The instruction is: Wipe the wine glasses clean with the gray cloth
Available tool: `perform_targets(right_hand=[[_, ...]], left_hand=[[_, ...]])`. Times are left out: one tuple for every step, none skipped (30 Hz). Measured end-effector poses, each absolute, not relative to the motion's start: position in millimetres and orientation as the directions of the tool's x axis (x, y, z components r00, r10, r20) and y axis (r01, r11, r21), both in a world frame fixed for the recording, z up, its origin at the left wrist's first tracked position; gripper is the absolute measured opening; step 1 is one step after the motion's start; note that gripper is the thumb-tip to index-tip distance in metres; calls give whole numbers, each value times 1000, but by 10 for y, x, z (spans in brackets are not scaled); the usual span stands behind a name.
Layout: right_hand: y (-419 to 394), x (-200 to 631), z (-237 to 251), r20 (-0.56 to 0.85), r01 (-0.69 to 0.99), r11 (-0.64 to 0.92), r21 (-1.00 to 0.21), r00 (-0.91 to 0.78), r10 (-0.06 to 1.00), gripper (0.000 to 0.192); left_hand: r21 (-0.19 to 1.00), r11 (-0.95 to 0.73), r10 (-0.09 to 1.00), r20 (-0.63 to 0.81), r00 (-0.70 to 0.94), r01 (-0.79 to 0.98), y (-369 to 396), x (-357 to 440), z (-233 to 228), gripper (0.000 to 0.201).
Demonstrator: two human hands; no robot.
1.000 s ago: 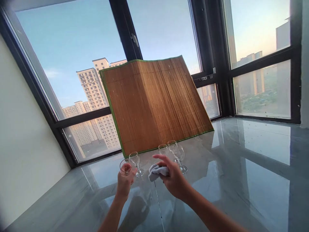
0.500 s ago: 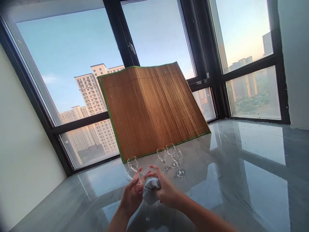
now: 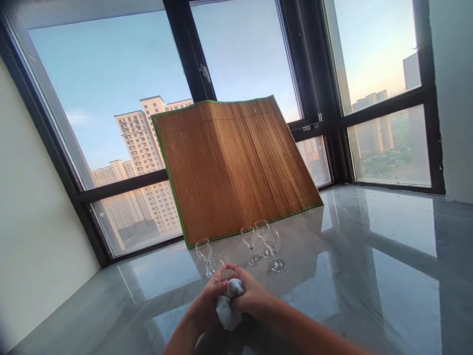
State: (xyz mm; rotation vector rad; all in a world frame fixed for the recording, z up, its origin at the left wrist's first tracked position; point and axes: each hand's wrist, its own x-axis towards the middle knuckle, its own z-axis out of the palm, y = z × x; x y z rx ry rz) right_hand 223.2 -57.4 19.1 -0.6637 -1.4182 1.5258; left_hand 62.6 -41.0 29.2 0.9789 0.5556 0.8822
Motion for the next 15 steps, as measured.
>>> perform_targets(right_hand=[[-566,2219,182,194,-262,85,-961,-423,885,89],[-560,2208,177,188,-264,80,-961,-419,888,89],[-558,2200,177,182,-267,72,-961,-417,890,90],[-561,2194,184,177,-271,63,-960,-418,891,89],[-568,2191,198,171,-276,55,-960,-419,892,89],[-578,2189,216,162,-279,43,-959,-417,894,88],[-588,2190,236,146,-279,28,-960,-412,899,88],[-595,2192,254,124,-275,9,-961,-402,907,86],[-597,2196,266,95,-267,-15,-964,-393,915,84],[-592,2202,271,64,-253,-38,-967,-385,921,82],[-579,2207,267,39,-235,-54,-971,-378,925,79],[-560,2211,255,24,-214,-61,-975,-372,928,76],[-536,2213,236,14,-192,-61,-980,-365,931,73],[-510,2211,212,6,-169,-58,-984,-354,935,70],[-485,2207,188,-3,-148,-57,-987,-339,941,68]], left_hand=[[890,263,847,-27,530,-373,-397,618,282,73],[895,255,855,-32,518,-367,-386,610,274,73],[898,249,862,-35,506,-362,-377,605,267,72],[902,245,865,-39,500,-354,-371,603,262,72],[906,242,866,-39,499,-348,-366,605,258,71],[908,235,865,-33,501,-346,-361,611,254,71],[910,223,865,-20,502,-348,-355,622,250,69],[911,208,868,-5,496,-355,-347,635,244,68],[912,189,876,12,482,-365,-334,649,233,67],[912,169,886,26,464,-374,-316,663,218,66],[914,153,896,33,443,-376,-292,673,200,66],[919,140,905,33,425,-370,-263,678,178,66],[926,125,911,35,410,-357,-230,676,155,67],[936,106,916,39,399,-336,-195,668,131,68],[948,81,921,46,387,-307,-160,654,110,69]])
